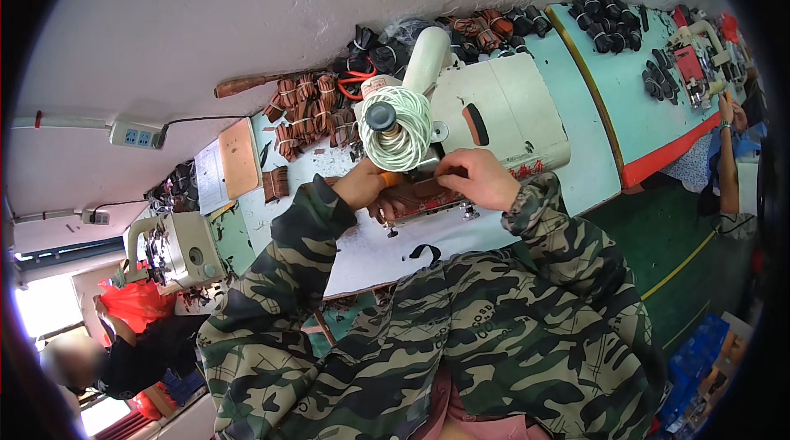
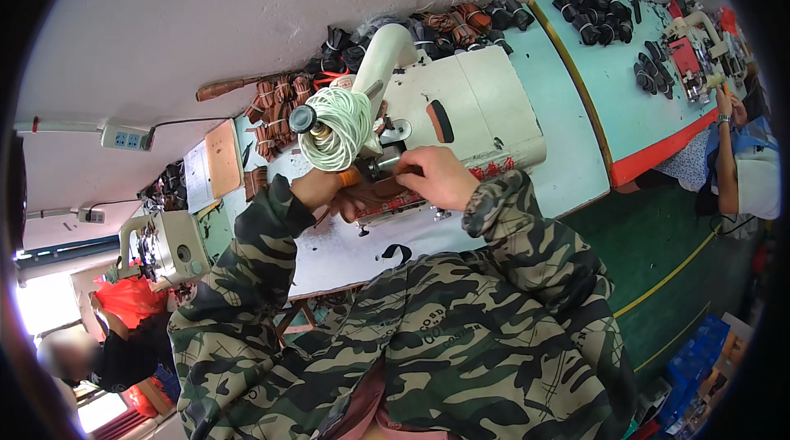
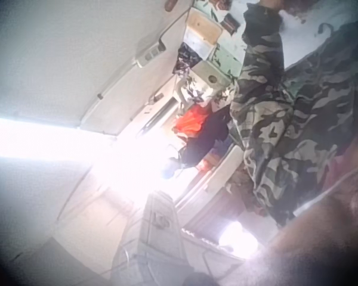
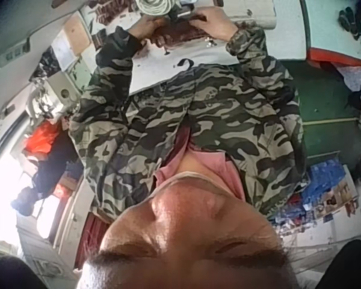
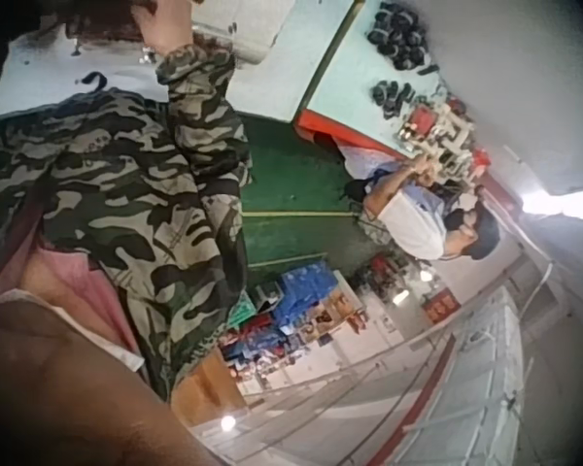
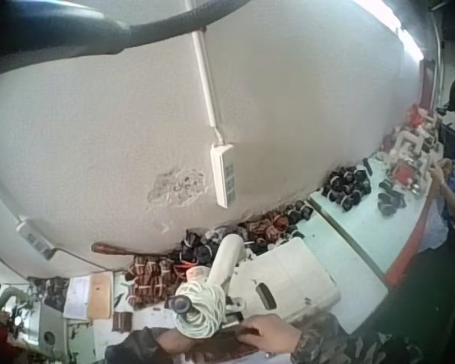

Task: The person feeds leather pieces through a skiving machine to bevel their edges, places the processed pieces onto the machine surface, and organizes bundles of leather pieces by hand on the table.

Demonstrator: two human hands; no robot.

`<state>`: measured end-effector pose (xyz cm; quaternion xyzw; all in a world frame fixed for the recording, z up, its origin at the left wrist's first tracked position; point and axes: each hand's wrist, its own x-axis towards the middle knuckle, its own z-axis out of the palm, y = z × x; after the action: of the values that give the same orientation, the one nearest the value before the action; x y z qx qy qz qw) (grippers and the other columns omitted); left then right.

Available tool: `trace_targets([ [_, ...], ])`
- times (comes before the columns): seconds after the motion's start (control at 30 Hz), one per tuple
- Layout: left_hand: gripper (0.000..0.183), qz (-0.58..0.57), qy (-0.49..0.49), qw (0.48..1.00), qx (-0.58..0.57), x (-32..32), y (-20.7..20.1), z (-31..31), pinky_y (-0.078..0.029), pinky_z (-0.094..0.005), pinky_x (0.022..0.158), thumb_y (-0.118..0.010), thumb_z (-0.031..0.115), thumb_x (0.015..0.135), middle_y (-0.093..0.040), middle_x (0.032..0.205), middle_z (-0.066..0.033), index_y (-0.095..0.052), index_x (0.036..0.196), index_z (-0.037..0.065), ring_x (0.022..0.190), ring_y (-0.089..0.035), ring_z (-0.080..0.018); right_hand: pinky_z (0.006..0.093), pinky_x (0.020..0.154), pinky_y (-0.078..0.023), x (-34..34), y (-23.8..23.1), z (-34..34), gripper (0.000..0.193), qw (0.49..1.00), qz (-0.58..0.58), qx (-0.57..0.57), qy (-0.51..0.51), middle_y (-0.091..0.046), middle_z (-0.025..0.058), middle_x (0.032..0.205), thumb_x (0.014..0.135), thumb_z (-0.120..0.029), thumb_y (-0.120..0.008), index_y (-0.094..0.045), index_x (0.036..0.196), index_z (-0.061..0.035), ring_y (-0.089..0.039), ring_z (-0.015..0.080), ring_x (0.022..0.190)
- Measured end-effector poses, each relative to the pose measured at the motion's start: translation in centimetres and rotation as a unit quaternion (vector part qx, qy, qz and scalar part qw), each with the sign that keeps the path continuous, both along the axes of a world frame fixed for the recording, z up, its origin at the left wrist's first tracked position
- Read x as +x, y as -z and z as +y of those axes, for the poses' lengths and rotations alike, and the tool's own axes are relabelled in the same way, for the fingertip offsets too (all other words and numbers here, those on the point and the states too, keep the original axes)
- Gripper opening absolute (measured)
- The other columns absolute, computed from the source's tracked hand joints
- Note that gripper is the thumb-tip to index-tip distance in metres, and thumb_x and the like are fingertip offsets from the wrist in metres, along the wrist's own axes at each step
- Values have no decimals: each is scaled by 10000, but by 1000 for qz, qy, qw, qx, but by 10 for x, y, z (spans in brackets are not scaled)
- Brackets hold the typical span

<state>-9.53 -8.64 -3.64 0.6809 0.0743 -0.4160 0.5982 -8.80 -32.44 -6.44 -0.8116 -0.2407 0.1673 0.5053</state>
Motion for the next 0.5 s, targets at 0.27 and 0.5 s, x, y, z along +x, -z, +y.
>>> trace_targets([
  [0.27, 259, -113, -53, 992, -10, -10, 22, 15, -528, -261, 411, -401, 88, 930, -660, 787, -143, -582, 1028, -69, 564, -654, -194, 295, 602, -476, 1, -6, -10, 147, 997, 80, 2, -2, -626, 122, 753, 805, -77, -617, -613, 918, 17, -603, 185, 620],
  [0.5, 249, -40, 11, 998, 52, -8, 8, 26, -519, -249, 435, -429, 123, 943, -659, 789, -132, -597, 1004, -50, 541, -652, -180, 274, 573, -475, -5, -1, -5, 120, 997, 9, 3, 72, -627, 117, 738, 815, -42, -606, -613, 910, 31, -597, 140, 601],
])
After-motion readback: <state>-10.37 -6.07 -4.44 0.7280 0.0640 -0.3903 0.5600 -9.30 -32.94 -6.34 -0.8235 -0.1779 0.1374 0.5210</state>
